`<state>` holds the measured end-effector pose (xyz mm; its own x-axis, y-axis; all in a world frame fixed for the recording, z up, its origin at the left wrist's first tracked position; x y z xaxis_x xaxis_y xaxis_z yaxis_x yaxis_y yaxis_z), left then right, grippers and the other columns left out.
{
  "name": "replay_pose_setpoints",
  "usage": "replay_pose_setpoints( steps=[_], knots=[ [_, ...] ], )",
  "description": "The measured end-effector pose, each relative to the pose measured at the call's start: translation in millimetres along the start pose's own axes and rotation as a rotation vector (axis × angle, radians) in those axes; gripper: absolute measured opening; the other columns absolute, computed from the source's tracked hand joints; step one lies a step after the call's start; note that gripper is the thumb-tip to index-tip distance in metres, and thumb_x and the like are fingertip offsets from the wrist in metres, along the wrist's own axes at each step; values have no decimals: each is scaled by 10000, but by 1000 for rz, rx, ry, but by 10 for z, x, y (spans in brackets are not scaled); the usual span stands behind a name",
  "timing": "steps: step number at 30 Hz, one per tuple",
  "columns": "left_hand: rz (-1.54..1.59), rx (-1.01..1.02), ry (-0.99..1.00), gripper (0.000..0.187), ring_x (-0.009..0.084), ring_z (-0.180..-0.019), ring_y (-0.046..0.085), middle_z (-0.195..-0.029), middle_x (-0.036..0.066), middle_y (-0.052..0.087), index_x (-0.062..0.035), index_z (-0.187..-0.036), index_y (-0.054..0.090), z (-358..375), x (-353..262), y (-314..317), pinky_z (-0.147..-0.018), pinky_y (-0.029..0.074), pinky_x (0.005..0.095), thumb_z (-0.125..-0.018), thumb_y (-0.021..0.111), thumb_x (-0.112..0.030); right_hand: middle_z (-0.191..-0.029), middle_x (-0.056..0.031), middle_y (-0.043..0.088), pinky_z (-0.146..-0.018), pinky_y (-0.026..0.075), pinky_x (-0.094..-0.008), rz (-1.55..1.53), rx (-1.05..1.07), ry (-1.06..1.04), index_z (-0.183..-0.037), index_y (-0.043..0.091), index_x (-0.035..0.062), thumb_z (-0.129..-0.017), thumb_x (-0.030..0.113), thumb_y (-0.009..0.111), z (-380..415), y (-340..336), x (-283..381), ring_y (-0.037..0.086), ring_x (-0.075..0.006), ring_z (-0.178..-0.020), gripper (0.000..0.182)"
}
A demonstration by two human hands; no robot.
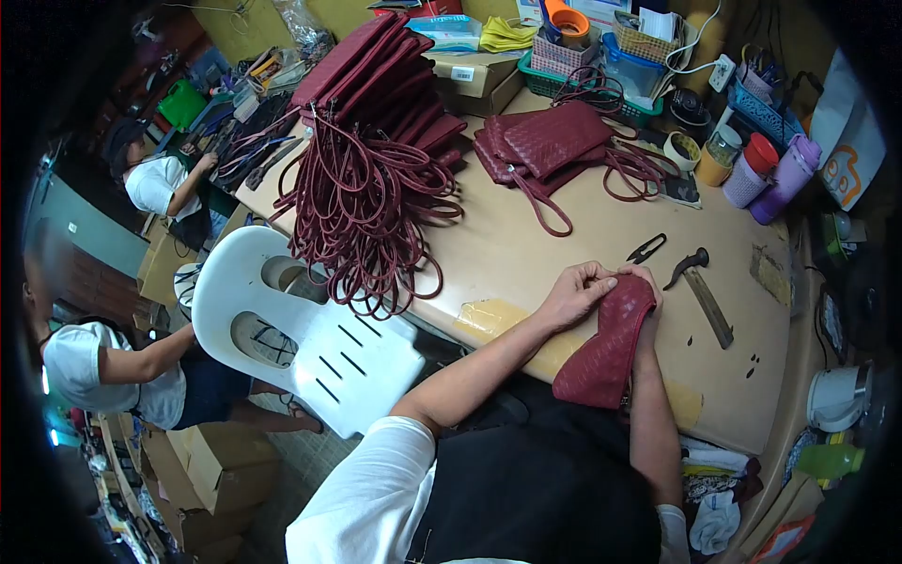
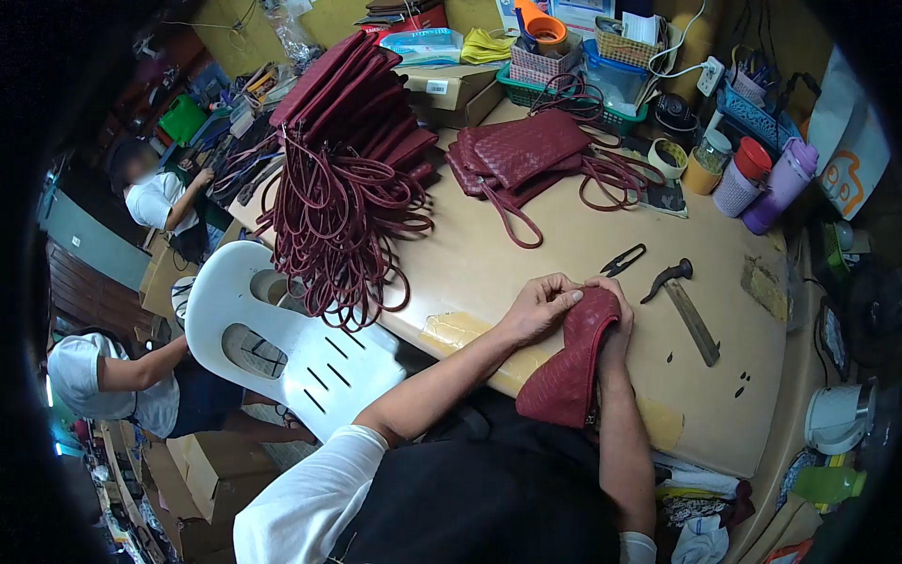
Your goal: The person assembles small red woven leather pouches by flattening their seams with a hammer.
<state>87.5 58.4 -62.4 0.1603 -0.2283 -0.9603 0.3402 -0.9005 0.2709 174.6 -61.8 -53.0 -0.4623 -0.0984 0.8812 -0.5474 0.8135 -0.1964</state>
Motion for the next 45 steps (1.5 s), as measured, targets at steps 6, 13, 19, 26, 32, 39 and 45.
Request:
replay_pose_setpoints(
  steps=[6,13,19,26,32,39,45],
  knots=[
    [192,162,-69,222,41,-690,457,-755,-36,539,-49,-823,548,46,14,29,-618,384,207,-942,600,-229,-996,-73,622,-829,467,-267,54,35,18,-1104,603,-11,-886,100,503,-8,-66,87,597,-155,-913,264],
    [-197,142,63,281,43,-655,392,-684,-46,442,-55,-769,476,90,28,85,-589,359,223,-944,597,-239,-957,-71,613,-780,473,-282,-44,-44,-13,-1068,596,-11,-878,144,510,3,-130,-26,592,-151,-863,260],
    [-177,169,104,265,49,-646,395,-707,-36,451,-42,-795,498,78,107,69,-578,368,235,-963,563,-236,-920,-53,593,-754,474,-280,-278,-47,83,-1046,586,-12,-903,138,480,-16,-70,-232,577,-137,-813,233],
    [222,-30,-233,197,38,-602,423,-696,-48,512,-37,-911,611,-157,4,135,-547,343,195,-982,521,-197,-959,-51,606,-795,478,-275,-67,-91,87,-1012,619,2,-910,118,472,-147,-133,-146,594,-147,-873,213],
    [54,-47,1,217,31,-622,420,-678,-65,503,-37,-827,603,-274,85,201,-560,350,205,-956,573,-209,-934,-50,602,-806,470,-288,-61,-116,36,-992,617,5,-886,89,517,-124,-142,-128,592,-149,-867,168],
    [94,-1,-28,207,38,-671,442,-766,-44,546,-11,-921,606,-151,140,125,-607,378,197,-945,594,-216,-890,-46,588,-785,465,-287,-86,-75,56,-964,604,11,-871,82,525,-81,-172,-298,581,-150,-829,141],
    [314,77,-13,240,54,-744,537,-896,-5,628,-15,-1083,613,-127,12,102,-692,435,197,-921,628,-191,-876,-31,621,-734,482,-265,-135,-59,175,-958,611,16,-878,95,549,-58,-164,-136,588,-121,-795,129]
  ],
)
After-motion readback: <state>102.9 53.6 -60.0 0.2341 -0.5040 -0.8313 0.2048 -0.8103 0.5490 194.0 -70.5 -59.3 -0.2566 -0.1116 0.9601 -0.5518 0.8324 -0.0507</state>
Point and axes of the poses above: each hand's wrist, its own z-axis away from the middle knuckle, its own y-axis out of the palm, x = y × z, the point moved 1 cm from there along -z, towards the middle knuckle
